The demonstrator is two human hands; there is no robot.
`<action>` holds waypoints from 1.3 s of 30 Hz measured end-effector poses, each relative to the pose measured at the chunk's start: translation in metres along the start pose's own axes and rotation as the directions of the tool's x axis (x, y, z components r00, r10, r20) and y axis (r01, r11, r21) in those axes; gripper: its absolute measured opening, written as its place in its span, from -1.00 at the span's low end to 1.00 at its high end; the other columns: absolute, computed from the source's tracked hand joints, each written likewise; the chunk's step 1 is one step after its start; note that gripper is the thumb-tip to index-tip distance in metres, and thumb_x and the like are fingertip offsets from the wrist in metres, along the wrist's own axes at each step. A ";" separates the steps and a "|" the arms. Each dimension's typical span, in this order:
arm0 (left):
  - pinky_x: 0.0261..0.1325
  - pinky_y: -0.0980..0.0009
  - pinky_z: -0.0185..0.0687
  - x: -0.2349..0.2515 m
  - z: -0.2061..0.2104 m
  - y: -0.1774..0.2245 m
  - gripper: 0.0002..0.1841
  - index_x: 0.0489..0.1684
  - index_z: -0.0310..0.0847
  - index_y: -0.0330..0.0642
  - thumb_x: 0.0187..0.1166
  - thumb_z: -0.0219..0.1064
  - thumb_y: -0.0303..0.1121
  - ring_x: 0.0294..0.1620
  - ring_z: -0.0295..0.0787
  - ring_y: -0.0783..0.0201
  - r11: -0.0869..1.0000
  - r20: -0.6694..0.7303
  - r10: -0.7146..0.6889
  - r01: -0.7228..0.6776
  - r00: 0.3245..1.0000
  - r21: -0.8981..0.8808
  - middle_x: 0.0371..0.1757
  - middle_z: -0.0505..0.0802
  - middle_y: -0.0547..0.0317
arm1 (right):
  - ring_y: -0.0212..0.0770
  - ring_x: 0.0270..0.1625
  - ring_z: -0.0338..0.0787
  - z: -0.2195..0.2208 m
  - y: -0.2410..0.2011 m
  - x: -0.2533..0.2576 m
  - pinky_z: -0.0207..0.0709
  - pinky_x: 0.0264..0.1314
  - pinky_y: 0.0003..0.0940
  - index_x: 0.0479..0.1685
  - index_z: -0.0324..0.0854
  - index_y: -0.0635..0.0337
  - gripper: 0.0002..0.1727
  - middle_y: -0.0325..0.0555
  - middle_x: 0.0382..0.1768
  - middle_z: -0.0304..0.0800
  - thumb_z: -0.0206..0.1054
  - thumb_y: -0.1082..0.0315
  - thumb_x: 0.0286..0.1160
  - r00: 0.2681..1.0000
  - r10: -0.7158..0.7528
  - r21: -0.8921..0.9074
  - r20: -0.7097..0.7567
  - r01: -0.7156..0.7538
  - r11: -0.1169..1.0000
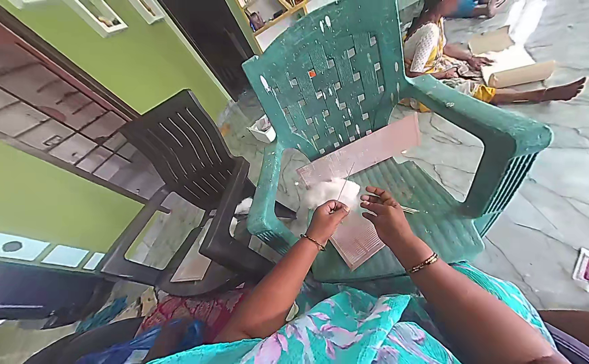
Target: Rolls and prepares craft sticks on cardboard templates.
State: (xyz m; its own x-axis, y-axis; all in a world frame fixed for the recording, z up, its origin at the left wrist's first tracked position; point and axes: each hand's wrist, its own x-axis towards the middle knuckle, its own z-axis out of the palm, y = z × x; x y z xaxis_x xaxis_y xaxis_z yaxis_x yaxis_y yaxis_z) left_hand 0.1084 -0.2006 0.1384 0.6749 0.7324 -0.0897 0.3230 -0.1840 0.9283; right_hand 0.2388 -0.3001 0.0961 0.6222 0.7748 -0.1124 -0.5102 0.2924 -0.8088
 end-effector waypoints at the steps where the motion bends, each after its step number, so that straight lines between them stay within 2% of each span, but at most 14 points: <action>1: -0.48 0.60 0.26 -0.004 -0.001 0.000 -0.89 -0.24 0.68 -0.26 0.67 0.34 -0.42 -0.59 0.33 0.55 1.000 0.004 0.004 -0.004 1.000 0.003 -0.43 0.64 0.30 | -0.25 -0.06 0.77 0.000 0.000 -0.002 0.65 -0.05 -0.32 0.39 0.45 0.17 -0.56 -0.09 -0.01 0.75 0.13 0.68 0.58 0.999 0.000 -0.012 0.040 0.000 1.000; 5: -0.44 0.59 0.28 -0.016 -0.005 0.000 -0.90 -0.24 0.67 -0.27 0.66 0.33 -0.45 -0.55 0.35 0.54 0.999 0.038 0.031 -0.031 0.999 0.020 -0.42 0.63 0.31 | -0.23 -0.05 0.81 0.002 0.000 -0.011 0.70 -0.01 -0.32 0.59 0.32 0.15 -0.44 -0.02 0.13 0.75 0.23 0.64 0.60 0.985 0.069 -0.071 0.156 -0.059 0.996; 9: -0.42 0.59 0.29 -0.025 -0.007 -0.002 -0.91 -0.22 0.67 -0.28 0.65 0.33 -0.45 -0.52 0.37 0.55 0.998 0.063 0.055 -0.057 0.997 0.034 -0.38 0.66 0.30 | -0.24 -0.07 0.82 0.001 0.000 -0.017 0.72 0.01 -0.32 0.65 0.26 0.16 -0.40 0.02 0.15 0.74 0.19 0.65 0.62 0.971 0.123 -0.092 0.204 -0.106 0.990; 10: -0.41 0.60 0.31 -0.027 -0.008 -0.002 -0.92 -0.20 0.68 -0.29 0.65 0.33 -0.46 -0.52 0.38 0.55 0.997 0.071 0.065 -0.068 0.995 0.035 -0.36 0.67 0.30 | -0.24 -0.09 0.82 0.000 -0.001 -0.018 0.73 0.02 -0.33 0.65 0.26 0.16 -0.41 0.02 0.11 0.75 0.18 0.65 0.62 0.968 0.136 -0.092 0.211 -0.118 0.989; 13: -0.42 0.61 0.30 -0.033 -0.011 -0.003 -0.92 -0.19 0.68 -0.29 0.64 0.33 -0.46 -0.52 0.38 0.57 0.995 0.069 0.083 -0.086 0.994 0.046 -0.35 0.67 0.30 | -0.32 -0.31 0.79 -0.003 -0.004 -0.023 0.73 -0.12 -0.39 0.48 0.42 0.20 -0.49 -0.12 -0.28 0.76 0.22 0.69 0.56 0.973 0.118 -0.078 0.199 -0.105 0.991; 15: -0.38 0.61 0.33 -0.038 -0.014 -0.003 -0.92 -0.17 0.69 -0.29 0.64 0.35 -0.45 -0.47 0.42 0.57 0.994 0.064 0.080 -0.084 0.995 0.065 -0.30 0.70 0.29 | -0.34 -0.36 0.77 -0.006 -0.004 -0.026 0.73 -0.16 -0.40 0.43 0.44 0.22 -0.51 -0.16 -0.36 0.75 0.25 0.71 0.51 0.977 0.067 -0.076 0.200 -0.053 0.996; 19: -0.38 0.59 0.31 -0.041 -0.018 -0.007 -0.75 0.17 0.64 -0.28 0.64 0.35 -0.38 -0.40 0.43 0.55 0.997 0.023 0.070 -0.070 0.997 0.021 -0.01 0.75 0.19 | -0.31 -0.34 0.82 -0.012 -0.005 -0.032 0.77 -0.14 -0.37 0.44 0.43 0.23 -0.48 -0.14 -0.33 0.79 0.29 0.71 0.49 0.976 0.004 -0.099 0.218 0.018 0.995; 22: -0.39 0.59 0.28 -0.042 -0.016 -0.003 -0.64 0.39 0.59 -0.24 0.68 0.33 -0.36 -0.41 0.39 0.55 0.996 0.036 0.083 -0.082 0.996 -0.026 0.07 0.72 0.21 | -0.31 -0.33 0.83 -0.012 -0.004 -0.037 0.78 -0.12 -0.36 0.46 0.42 0.23 -0.46 -0.14 -0.32 0.81 0.31 0.70 0.48 0.973 -0.014 -0.122 0.233 0.043 0.992; 24: -0.31 0.57 0.35 -0.043 -0.011 0.001 -0.69 0.32 0.65 -0.27 0.68 0.33 -0.38 -0.35 0.45 0.54 0.996 0.084 0.085 -0.084 0.993 -0.018 0.05 0.77 0.20 | -0.31 -0.33 0.83 -0.013 -0.003 -0.038 0.78 -0.12 -0.35 0.47 0.42 0.23 -0.44 -0.13 -0.32 0.81 0.33 0.70 0.45 0.972 -0.030 -0.121 0.232 0.059 0.991; 28: -0.30 0.59 0.44 -0.043 0.000 -0.001 -0.93 -0.19 0.69 -0.32 0.62 0.37 -0.48 -0.43 0.52 0.55 0.997 0.066 0.079 -0.081 0.995 0.015 -0.35 0.74 0.28 | -0.30 -0.34 0.81 -0.014 -0.001 -0.036 0.78 -0.12 -0.34 0.39 0.46 0.24 -0.50 -0.15 -0.31 0.77 0.33 0.70 0.45 0.980 -0.057 -0.099 0.189 0.076 0.992; 32: -0.37 0.60 0.37 -0.041 0.001 -0.003 -0.90 -0.18 0.69 -0.32 0.66 0.35 -0.45 -0.50 0.46 0.56 0.999 0.041 0.036 -0.037 0.999 0.003 -0.40 0.73 0.29 | -0.28 -0.27 0.80 -0.018 -0.002 -0.032 0.76 -0.08 -0.31 0.42 0.45 0.20 -0.52 -0.12 -0.22 0.74 0.28 0.67 0.52 0.986 -0.036 -0.115 0.165 0.056 0.992; 35: -0.31 0.59 0.43 -0.041 0.001 -0.005 -0.90 -0.16 0.69 -0.32 0.66 0.34 -0.45 -0.44 0.50 0.55 1.000 0.057 0.018 -0.019 0.998 0.017 -0.37 0.73 0.28 | -0.23 -0.11 0.83 -0.018 -0.001 -0.032 0.74 0.02 -0.30 0.59 0.32 0.16 -0.39 -0.03 -0.01 0.78 0.28 0.66 0.52 0.969 0.022 -0.178 0.248 0.024 0.984; 37: -0.28 0.57 0.44 -0.040 0.002 -0.009 -0.90 -0.17 0.69 -0.32 0.66 0.35 -0.45 -0.42 0.51 0.54 1.000 0.066 0.009 -0.011 0.998 0.027 -0.36 0.72 0.28 | -0.23 -0.15 0.84 -0.018 0.002 -0.030 0.74 0.01 -0.31 0.64 0.29 0.17 -0.32 0.01 -0.05 0.81 0.33 0.66 0.48 0.963 0.043 -0.237 0.266 0.023 0.971; 39: -0.25 0.57 0.46 -0.038 0.002 -0.013 -0.89 -0.18 0.68 -0.32 0.66 0.35 -0.43 -0.40 0.52 0.53 0.999 0.065 -0.002 -0.001 0.998 0.041 -0.36 0.72 0.28 | -0.26 -0.27 0.81 -0.017 0.004 -0.029 0.74 -0.06 -0.33 0.60 0.34 0.23 -0.34 -0.01 -0.22 0.78 0.36 0.67 0.44 0.971 0.037 -0.297 0.237 0.037 0.954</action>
State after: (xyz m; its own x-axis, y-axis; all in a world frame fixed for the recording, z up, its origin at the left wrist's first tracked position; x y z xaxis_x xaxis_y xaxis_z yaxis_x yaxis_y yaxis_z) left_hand 0.0795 -0.2278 0.1288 0.7161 0.6886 -0.1143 0.3493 -0.2117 0.9128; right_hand 0.2286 -0.3307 0.0861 0.4444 0.8958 -0.0019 -0.2876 0.1407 -0.9474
